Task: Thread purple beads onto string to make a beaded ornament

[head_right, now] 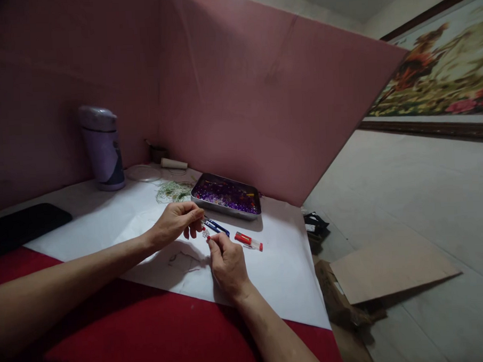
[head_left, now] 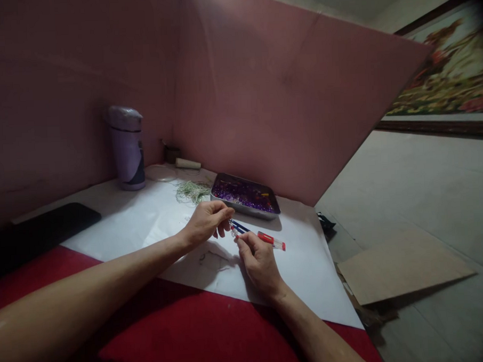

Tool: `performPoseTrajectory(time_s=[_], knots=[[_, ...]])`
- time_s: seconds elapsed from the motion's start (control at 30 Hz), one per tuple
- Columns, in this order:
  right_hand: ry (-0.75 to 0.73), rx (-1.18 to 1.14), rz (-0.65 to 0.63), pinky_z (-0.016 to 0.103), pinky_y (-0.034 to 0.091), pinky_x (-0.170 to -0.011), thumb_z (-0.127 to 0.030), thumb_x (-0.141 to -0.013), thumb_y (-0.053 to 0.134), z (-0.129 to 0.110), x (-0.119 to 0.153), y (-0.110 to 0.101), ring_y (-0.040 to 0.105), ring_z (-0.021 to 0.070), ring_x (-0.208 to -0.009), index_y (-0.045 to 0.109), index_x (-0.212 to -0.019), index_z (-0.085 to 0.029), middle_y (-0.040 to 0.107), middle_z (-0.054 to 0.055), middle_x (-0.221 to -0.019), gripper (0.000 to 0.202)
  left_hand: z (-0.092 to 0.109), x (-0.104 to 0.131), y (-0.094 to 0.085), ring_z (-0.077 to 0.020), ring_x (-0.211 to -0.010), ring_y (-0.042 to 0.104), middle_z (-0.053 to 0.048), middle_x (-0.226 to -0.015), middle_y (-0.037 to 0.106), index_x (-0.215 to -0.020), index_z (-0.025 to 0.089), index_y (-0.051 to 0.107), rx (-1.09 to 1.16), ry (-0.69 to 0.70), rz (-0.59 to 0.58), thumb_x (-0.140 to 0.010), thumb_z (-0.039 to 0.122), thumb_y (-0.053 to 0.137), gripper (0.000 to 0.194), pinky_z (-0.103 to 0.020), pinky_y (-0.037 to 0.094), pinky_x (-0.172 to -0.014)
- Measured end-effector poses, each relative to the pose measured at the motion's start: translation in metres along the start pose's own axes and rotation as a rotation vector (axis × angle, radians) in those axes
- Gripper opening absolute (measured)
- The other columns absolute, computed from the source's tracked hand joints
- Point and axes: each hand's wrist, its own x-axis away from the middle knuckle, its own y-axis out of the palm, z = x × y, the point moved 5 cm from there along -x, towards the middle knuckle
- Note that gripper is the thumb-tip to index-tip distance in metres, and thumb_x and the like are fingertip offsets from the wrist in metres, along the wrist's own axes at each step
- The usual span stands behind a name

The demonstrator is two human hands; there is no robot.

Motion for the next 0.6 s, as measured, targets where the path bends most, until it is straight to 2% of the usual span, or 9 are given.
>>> performPoseTrajectory(time_s=[0.33,0.6], knots=[[-0.019,0.029,-0.018,0.023,0.034,-0.053,-0.028,-0.087,0.046,0.0,0.0005,0.0008,0.049,0.0132,-0.054,0.059,-0.074,-0.019,0.056,-0.001,-0.059,0.02,-0.0015,-0.0006,0.0003,-0.0066,-0.037,0.051,0.0,-0.052,0.06,-0.064,0.014,0.053,-0.02,0.002,-0.024,-0.081,0.032,0.053,0.024,-0.015,0.036,-0.033],[0.055,-0.024,-0.027,0.023,0.034,-0.049,-0.031,-0.088,0.046,0.0053,0.0011,0.0019,0.046,0.0124,-0.047,0.058,-0.075,-0.019,0.05,-0.003,-0.051,0.021,-0.0029,-0.0005,0.0005,-0.0061,-0.035,0.051,0.0,-0.05,0.06,-0.064,0.014,0.054,0.002,-0.024,-0.012,-0.08,0.033,0.054,0.025,-0.015,0.035,-0.033]])
